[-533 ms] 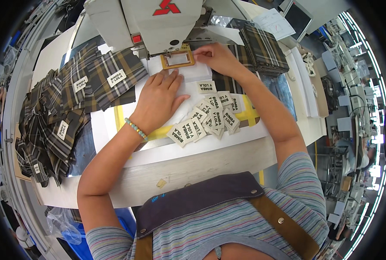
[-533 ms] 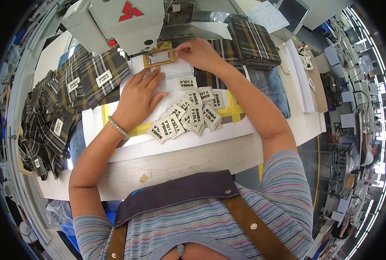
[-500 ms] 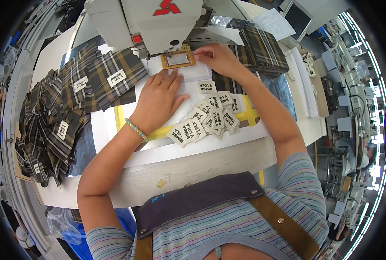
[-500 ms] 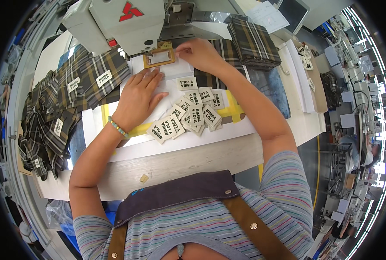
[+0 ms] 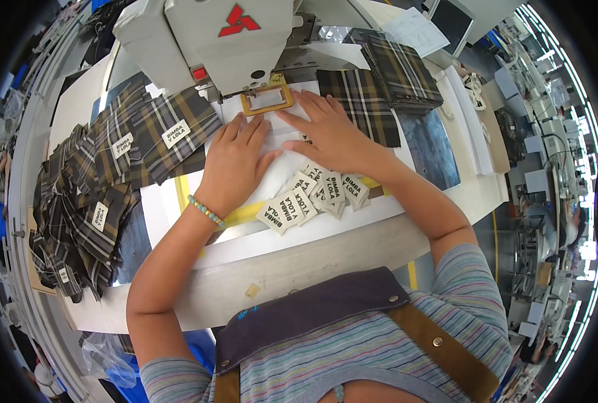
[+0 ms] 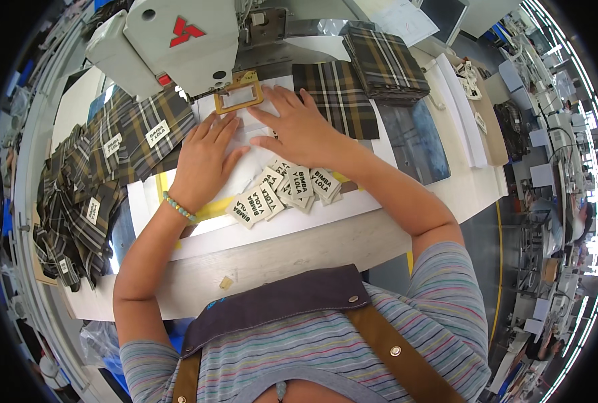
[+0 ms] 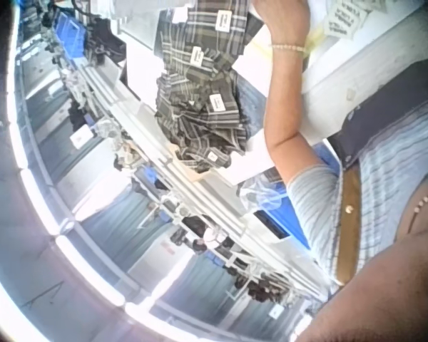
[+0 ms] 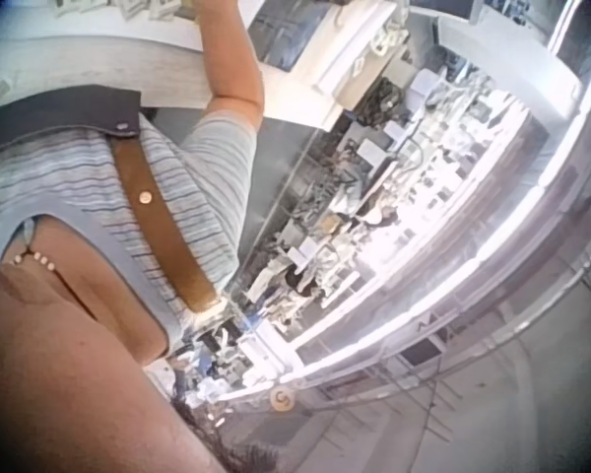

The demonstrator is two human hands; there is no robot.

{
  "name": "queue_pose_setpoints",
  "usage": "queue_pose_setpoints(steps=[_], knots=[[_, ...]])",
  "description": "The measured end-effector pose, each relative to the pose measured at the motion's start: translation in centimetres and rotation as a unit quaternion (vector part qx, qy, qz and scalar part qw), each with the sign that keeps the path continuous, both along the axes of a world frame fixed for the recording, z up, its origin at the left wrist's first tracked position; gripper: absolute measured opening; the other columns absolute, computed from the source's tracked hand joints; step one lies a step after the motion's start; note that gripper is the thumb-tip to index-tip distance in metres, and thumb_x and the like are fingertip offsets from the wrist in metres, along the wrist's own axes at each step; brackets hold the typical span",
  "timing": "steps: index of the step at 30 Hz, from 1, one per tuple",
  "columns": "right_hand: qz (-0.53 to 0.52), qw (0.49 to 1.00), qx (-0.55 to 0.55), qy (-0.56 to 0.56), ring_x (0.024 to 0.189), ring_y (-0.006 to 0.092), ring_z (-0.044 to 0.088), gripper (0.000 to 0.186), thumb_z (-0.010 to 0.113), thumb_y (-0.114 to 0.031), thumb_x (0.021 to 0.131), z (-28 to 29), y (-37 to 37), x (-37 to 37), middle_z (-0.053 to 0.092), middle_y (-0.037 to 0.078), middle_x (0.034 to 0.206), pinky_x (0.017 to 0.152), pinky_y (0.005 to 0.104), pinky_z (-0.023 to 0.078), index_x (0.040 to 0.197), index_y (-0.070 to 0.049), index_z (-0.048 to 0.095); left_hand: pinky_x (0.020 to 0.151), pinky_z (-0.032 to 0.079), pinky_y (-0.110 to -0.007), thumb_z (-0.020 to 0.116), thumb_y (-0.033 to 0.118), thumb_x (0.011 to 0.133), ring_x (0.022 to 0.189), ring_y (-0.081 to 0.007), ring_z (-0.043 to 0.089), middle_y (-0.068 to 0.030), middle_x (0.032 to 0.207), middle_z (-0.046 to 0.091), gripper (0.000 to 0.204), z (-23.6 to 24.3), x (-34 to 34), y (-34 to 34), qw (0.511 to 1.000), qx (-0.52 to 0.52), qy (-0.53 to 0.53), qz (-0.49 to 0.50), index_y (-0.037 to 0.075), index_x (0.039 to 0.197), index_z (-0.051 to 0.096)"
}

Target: The person repeatedly picks up plaid fabric pieces and small white labels, aligns them under a sewing machine, and sews the labels onto the fabric. The finished pieces are placed into a growing stack on the left side of the table.

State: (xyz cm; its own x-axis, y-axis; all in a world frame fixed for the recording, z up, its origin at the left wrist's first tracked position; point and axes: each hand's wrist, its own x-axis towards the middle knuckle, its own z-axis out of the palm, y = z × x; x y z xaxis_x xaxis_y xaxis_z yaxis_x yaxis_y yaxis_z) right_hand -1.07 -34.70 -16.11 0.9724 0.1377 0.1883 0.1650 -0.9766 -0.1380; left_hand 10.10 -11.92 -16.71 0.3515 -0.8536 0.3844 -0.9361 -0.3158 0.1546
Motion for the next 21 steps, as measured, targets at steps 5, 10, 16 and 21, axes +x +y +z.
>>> queue_pose_setpoints(steps=[5,10,16,21], knots=[[-0.03,0.999,0.012,-0.008,0.158,0.0437,0.028,0.068,0.055,-0.053,0.108,-0.8,0.9,0.0,0.035,0.027,0.167,0.124,0.071,0.022,0.161,-0.011,0.048,0.121,0.038,-0.053,0.069,0.032,0.102,0.148,-0.0427,0.048,-0.0186,0.158,0.056,0.057,0.1,-0.1,-0.2,1.0,0.012,0.004,-0.008,0.001,0.148,0.058],[-0.027,0.999,0.016,-0.018,0.157,0.0439,0.029,0.066,0.057,-0.05,0.107,-0.8,0.8,0.2,0.036,0.026,0.166,0.124,0.0716,0.022,0.159,-0.011,0.05,0.126,0.027,-0.064,0.065,0.049,0.103,0.154,-0.0502,0.036,-0.02,0.16,0.052,0.069,-0.4,-0.1,-0.7,1.0,0.008,0.019,-0.019,0.0,0.151,0.056],[-0.028,0.999,0.033,-0.026,0.157,0.0437,0.03,0.064,0.057,-0.05,0.107,-1.1,0.8,0.2,0.039,0.026,0.165,0.124,0.0718,0.023,0.157,-0.009,0.053,0.126,0.022,-0.066,0.063,0.057,0.102,0.158,-0.0498,0.028,-0.0199,0.165,0.046,0.079,-0.5,0.2,-1.0,0.999,0.02,0.032,-0.013,0.001,0.156,0.05],[-0.027,0.999,0.033,-0.033,0.157,0.0438,0.03,0.064,0.057,-0.049,0.107,-1.2,1.0,0.2,0.039,0.025,0.164,0.123,0.0722,0.024,0.156,-0.008,0.053,0.126,0.022,-0.067,0.064,0.058,0.101,0.158,-0.0489,0.028,-0.0203,0.166,0.044,0.083,-0.5,0.4,-1.1,0.998,0.027,0.056,-0.014,0.0,0.157,0.046]])
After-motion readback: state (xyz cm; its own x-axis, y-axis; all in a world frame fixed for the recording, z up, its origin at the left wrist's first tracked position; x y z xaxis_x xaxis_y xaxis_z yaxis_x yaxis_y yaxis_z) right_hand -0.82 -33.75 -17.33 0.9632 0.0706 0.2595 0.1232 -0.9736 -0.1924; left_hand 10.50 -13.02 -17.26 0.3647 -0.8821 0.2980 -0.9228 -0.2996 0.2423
